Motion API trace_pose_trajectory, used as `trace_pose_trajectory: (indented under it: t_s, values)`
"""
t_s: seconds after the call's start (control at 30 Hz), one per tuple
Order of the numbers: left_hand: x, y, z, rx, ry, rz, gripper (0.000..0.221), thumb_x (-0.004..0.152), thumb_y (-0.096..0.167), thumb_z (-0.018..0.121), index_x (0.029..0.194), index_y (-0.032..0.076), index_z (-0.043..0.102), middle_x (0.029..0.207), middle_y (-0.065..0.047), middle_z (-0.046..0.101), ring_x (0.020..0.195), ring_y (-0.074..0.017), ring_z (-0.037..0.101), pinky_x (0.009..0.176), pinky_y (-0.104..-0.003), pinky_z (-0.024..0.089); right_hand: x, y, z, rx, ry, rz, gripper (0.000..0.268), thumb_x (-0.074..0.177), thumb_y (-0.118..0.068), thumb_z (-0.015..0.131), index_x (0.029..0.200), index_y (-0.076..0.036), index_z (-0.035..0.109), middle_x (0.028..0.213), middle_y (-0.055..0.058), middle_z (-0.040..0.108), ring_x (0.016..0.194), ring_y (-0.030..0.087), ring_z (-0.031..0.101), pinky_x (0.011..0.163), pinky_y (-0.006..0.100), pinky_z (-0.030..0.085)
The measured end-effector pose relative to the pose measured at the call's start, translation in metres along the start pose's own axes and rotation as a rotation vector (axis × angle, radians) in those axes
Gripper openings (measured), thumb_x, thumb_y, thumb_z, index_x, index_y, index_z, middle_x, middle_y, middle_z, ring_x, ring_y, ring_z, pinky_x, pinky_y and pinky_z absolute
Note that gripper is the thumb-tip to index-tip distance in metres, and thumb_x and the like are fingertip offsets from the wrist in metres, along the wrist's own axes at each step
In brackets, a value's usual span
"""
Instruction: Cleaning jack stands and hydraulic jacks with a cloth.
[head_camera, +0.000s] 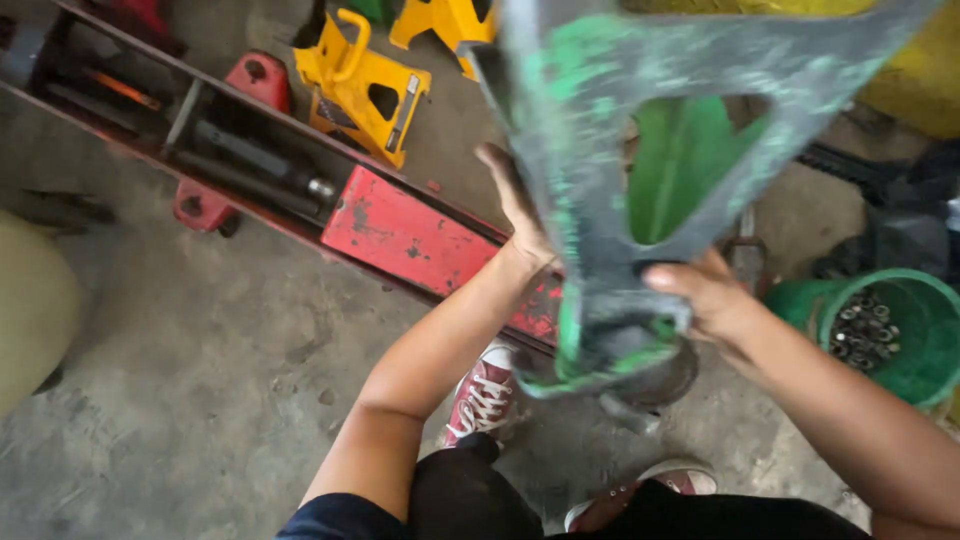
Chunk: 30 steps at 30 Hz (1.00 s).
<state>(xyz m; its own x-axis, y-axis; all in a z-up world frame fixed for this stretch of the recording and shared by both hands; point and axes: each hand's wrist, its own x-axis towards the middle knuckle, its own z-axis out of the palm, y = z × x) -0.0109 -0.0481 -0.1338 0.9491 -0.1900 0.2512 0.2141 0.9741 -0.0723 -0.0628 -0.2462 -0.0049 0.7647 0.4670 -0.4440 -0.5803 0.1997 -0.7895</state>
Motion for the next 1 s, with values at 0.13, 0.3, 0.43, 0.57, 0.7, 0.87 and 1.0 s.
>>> trace_pose_trajectory:
  t_s: [0.13, 0.3, 0.43, 0.57, 0.7, 0.87, 1.0]
  values:
    - [0.022, 0.004, 0.096, 0.095, 0.090, -0.023, 0.110, 0.092, 0.089, 0.048, 0.162, 0.005, 0.036, 0.162, -0.020, 0.041, 0.146, -0.0390, 0.043, 0.127, -0.056, 0.031, 0.010, 0.004, 0.000, -0.104, -0.022, -0.103, 0.081, 0.073, -0.024, 0.085, 0.143, 0.000, 0.052, 0.131, 0.013, 0.065, 0.119, 0.027, 0.064, 0.102, 0.045, 0.053]
    - [0.008, 0.004, 0.092, 0.101, 0.100, -0.105, 0.110, 0.092, 0.089, 0.049, 0.161, 0.005, 0.037, 0.163, -0.022, 0.040, 0.146, -0.0410, 0.043, 0.126, -0.057, 0.031, -0.004, -0.041, 0.038, -0.678, -0.137, -0.172, 0.069, 0.080, -0.025, 0.085, 0.137, 0.000, 0.056, 0.130, 0.013, 0.068, 0.119, 0.023, 0.064, 0.103, 0.041, 0.053]
    - [0.007, 0.005, 0.088, 0.102, 0.089, -0.150, 0.110, 0.091, 0.090, 0.049, 0.161, 0.005, 0.038, 0.163, -0.023, 0.039, 0.146, -0.0423, 0.043, 0.126, -0.058, 0.031, -0.007, -0.047, 0.054, -0.875, -0.144, -0.316, 0.067, 0.084, -0.031, 0.081, 0.136, 0.001, 0.054, 0.130, 0.014, 0.066, 0.121, 0.027, 0.061, 0.103, 0.044, 0.050]
    - [0.008, -0.001, 0.091, 0.039, 0.176, -0.149, 0.110, 0.088, 0.090, 0.050, 0.162, 0.008, 0.038, 0.164, -0.019, 0.037, 0.146, -0.0423, 0.041, 0.124, -0.059, 0.030, -0.006, -0.071, 0.066, -1.149, -0.042, -0.061, 0.059, 0.086, -0.046, 0.073, 0.128, -0.006, 0.066, 0.111, 0.011, 0.073, 0.102, 0.026, 0.068, 0.092, 0.043, 0.053]
    - [0.012, -0.007, 0.110, -0.073, -0.021, -0.192, 0.107, 0.092, 0.091, 0.049, 0.162, 0.010, 0.038, 0.162, -0.020, 0.038, 0.150, -0.0430, 0.039, 0.127, -0.059, 0.030, -0.029, -0.152, 0.137, -1.666, 0.032, 0.771, 0.051, 0.097, -0.053, 0.065, 0.110, -0.005, 0.072, 0.096, 0.014, 0.075, 0.090, 0.028, 0.072, 0.082, 0.035, 0.061]
    - [0.010, -0.004, 0.092, -0.144, 0.182, -0.140, 0.105, 0.088, 0.088, 0.048, 0.163, 0.016, 0.035, 0.166, -0.012, 0.035, 0.149, -0.0403, 0.037, 0.123, -0.062, 0.028, -0.075, -0.172, 0.109, -1.556, 0.078, -0.285, 0.043, 0.082, -0.032, 0.075, 0.115, -0.006, 0.063, 0.106, 0.013, 0.067, 0.099, 0.022, 0.068, 0.087, 0.035, 0.058]
    - [0.009, -0.007, 0.101, -0.003, 0.316, -0.172, 0.102, 0.092, 0.086, 0.046, 0.165, 0.016, 0.032, 0.164, -0.014, 0.038, 0.150, -0.0350, 0.038, 0.126, -0.058, 0.027, -0.025, -0.179, 0.153, -1.497, -0.002, -1.127, 0.035, 0.088, 0.002, 0.077, 0.119, 0.005, 0.063, 0.126, 0.022, 0.065, 0.118, 0.032, 0.067, 0.100, 0.040, 0.059]
